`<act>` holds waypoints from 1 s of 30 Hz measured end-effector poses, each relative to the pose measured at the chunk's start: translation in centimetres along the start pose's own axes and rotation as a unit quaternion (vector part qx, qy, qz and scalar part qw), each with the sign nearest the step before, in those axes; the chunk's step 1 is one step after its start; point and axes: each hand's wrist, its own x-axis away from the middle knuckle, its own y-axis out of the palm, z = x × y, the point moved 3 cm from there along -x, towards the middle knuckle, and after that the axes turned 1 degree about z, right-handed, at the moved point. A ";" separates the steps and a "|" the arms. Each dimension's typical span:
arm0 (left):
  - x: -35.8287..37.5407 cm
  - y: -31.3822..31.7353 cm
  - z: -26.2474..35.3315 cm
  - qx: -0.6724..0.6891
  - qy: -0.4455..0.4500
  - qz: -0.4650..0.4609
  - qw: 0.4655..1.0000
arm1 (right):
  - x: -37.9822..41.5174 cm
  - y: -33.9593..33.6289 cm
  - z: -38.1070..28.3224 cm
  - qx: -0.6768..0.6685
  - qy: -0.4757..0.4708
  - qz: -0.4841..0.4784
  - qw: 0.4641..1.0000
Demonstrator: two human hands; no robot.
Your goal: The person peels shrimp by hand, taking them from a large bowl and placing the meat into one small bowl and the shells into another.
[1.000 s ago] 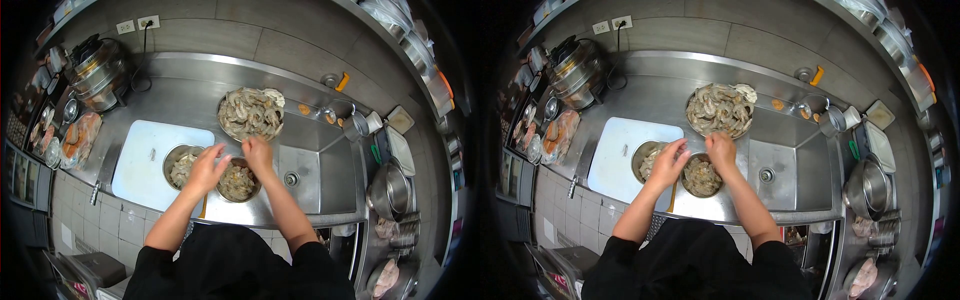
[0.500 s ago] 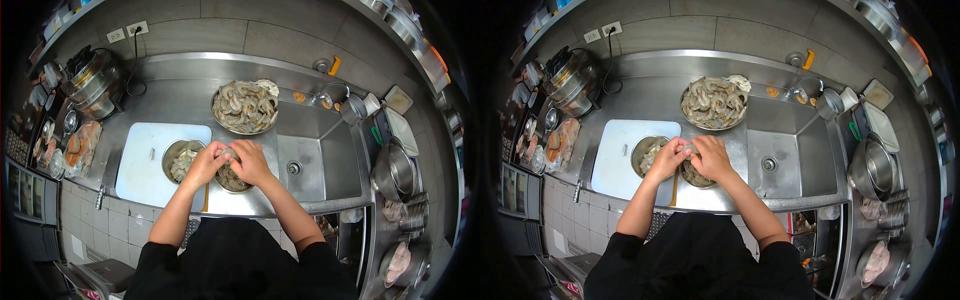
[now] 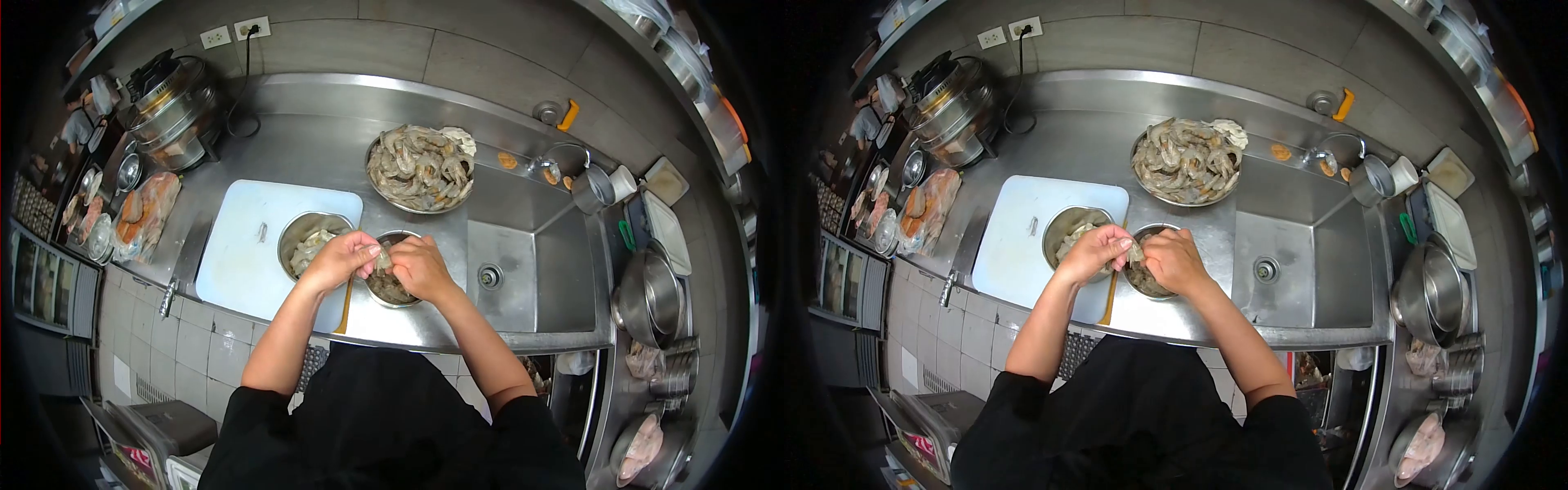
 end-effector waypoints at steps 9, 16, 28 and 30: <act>0.4 0.7 0.2 -0.049 -0.007 0.022 0.999 | -0.6 -0.4 -1.5 -0.036 0.075 0.145 0.986; 1.3 2.0 1.5 -0.181 0.008 0.064 0.981 | -0.7 0.6 -1.4 -0.065 0.107 0.147 0.981; 1.2 1.2 0.5 -0.040 0.045 0.043 0.997 | 0.0 2.9 0.8 -0.289 0.194 0.124 0.929; 1.0 1.0 0.5 0.002 0.031 0.024 0.999 | 0.0 2.8 0.6 -0.340 0.214 0.115 0.908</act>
